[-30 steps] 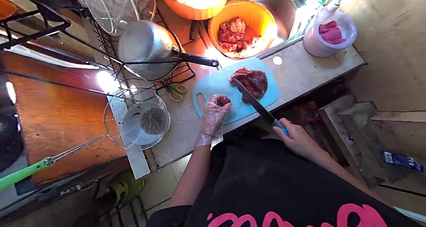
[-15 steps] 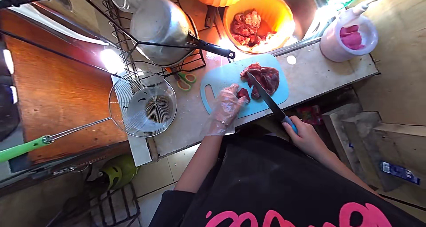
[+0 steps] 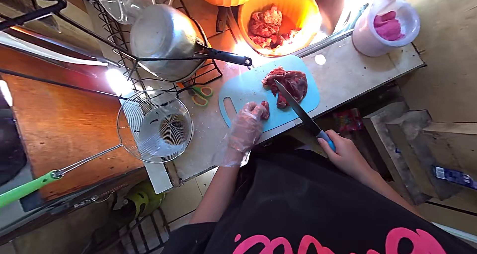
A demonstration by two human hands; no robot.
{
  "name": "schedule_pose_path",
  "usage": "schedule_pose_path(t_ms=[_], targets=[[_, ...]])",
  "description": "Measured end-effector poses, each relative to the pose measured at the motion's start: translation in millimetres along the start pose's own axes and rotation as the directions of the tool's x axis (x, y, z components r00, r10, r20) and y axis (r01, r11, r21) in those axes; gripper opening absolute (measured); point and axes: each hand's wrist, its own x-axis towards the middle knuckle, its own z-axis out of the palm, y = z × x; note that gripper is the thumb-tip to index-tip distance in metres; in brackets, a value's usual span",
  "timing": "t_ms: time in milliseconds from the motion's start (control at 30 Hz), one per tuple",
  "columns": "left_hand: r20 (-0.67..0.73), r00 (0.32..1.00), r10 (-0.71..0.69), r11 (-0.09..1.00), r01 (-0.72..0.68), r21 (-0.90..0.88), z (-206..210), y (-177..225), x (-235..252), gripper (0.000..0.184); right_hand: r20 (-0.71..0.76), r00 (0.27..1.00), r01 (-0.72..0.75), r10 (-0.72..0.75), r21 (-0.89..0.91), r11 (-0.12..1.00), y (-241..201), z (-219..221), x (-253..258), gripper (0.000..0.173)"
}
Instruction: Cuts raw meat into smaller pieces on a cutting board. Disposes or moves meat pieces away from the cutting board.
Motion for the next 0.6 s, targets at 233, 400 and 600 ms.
schedule_pose_path(t_ms=[233,400,600], targets=[[-0.045,0.949,-0.311,0.944,0.303,-0.133,-6,2,-19,0.032,0.070,0.995,0.075,-0.071,-0.063,0.995,-8,3,5,0.043],[-0.102,0.948,-0.301,0.950,0.288,-0.122,20,19,-4,0.039,0.122,0.984,0.152,-0.126,-0.232,0.961,-25,12,13,0.044],[-0.269,0.934,-0.234,0.970,0.205,-0.133,38,14,-9,0.019,0.160,0.984,0.131,-0.073,-0.391,0.911,-32,11,16,0.039]])
